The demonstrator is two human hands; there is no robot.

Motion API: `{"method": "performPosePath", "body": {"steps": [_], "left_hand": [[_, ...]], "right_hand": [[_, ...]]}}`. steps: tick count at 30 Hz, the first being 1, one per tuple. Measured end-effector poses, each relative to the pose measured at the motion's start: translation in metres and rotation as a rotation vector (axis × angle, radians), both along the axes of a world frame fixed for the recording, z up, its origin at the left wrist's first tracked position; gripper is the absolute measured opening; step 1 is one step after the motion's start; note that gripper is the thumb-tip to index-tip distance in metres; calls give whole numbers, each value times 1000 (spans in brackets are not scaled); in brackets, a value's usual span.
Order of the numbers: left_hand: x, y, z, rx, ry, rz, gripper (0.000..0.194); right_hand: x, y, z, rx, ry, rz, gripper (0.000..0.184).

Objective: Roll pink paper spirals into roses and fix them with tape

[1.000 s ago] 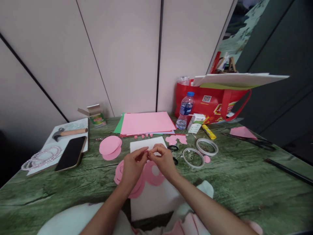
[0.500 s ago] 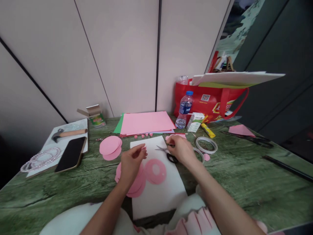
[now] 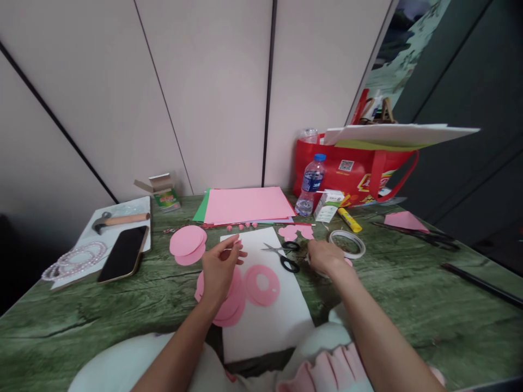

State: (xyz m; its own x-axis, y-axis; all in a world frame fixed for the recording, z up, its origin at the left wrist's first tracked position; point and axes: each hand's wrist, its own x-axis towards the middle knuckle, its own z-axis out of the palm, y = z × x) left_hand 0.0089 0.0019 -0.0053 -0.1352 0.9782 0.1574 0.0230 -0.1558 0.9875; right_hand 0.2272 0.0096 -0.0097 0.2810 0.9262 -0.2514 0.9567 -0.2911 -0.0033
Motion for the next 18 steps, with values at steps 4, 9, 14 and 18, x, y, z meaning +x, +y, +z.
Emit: {"method": "performPosePath", "body": {"steps": [4,9,14,18], "left_hand": [[0,0,-1,4,-5,-9,30],[2,-3,0,84,22,48,29],[5,-10,2,412,155,175,22],[4,-9,-2,479,244,152,21]], "right_hand": [[3,0,1,159,63,-39,25],[-16,0,3,751,847,33,33],[-66,-15,6,650,1717,230,52],[-88,-24,5,501,1870,251,42]]}}
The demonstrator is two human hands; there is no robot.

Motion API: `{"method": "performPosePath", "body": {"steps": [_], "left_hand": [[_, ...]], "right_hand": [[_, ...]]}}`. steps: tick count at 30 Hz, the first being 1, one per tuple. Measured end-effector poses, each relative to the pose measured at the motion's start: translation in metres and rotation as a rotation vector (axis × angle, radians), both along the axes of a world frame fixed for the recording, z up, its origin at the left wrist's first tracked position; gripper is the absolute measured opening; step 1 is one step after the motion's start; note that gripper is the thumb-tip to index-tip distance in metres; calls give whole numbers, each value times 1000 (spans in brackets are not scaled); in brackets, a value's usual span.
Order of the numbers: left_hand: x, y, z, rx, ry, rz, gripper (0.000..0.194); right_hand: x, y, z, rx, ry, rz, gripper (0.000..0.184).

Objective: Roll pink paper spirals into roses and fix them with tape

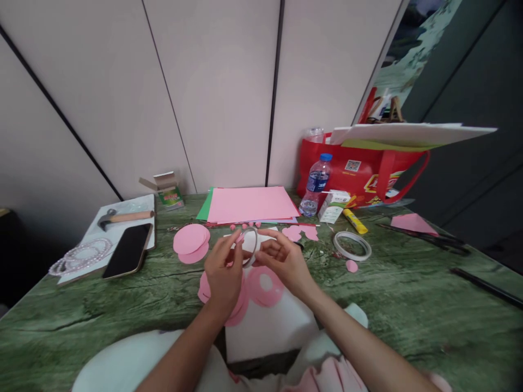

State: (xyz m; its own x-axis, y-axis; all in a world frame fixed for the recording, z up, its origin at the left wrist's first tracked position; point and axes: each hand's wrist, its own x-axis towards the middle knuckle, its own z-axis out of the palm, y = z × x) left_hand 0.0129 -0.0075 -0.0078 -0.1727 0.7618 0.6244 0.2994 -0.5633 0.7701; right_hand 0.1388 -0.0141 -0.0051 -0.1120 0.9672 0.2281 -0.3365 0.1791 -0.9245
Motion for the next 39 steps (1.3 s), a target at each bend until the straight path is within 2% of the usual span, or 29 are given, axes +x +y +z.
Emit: {"method": "performPosePath", "body": {"steps": [6,8,10,13,15,17,19,21,24,27,29,31,35,37,39], "left_hand": [[-1,6,-9,-120,-33,-12,23],[0,7,-10,-129,-11,-7,24],[1,6,-10,-128,-33,14,24],[2,4,-6,-145,-120,51,26],[2,3,-2,-185,-170,78,28],[3,2,3,-249,-230,103,31],[2,2,6,-312,-308,121,34],[1,4,8,-361,-386,127,37],[-4,10,8,-409,-503,127,38],[-9,16,6,-457,-637,113,40],[-11,19,4,-489,-703,101,43],[-12,20,3,-495,-712,114,44],[-11,19,4,-444,-581,202,38],[-10,18,5,-407,-496,231,38],[-11,17,6,-372,-437,257,38]], "right_hand": [[-5,-1,-8,7,2,36,31],[-5,-2,-9,75,-89,26,25],[-5,-4,-9,206,-267,-52,21],[-1,-5,-8,431,-520,-210,36],[7,-2,-8,482,-581,-305,48],[19,5,-10,449,-654,-399,46],[34,13,-12,378,-835,-435,29],[49,19,-15,276,-1077,-397,19],[64,23,-18,112,-1406,-291,28],[68,21,-20,0,-1597,-133,34],[67,21,-21,-33,-1670,-73,34],[66,22,-22,-47,-1726,-72,35],[66,27,-26,-56,-1773,-98,39],[67,29,-27,-83,-1760,-132,43],[68,30,-26,-113,-1704,-238,48]]}}
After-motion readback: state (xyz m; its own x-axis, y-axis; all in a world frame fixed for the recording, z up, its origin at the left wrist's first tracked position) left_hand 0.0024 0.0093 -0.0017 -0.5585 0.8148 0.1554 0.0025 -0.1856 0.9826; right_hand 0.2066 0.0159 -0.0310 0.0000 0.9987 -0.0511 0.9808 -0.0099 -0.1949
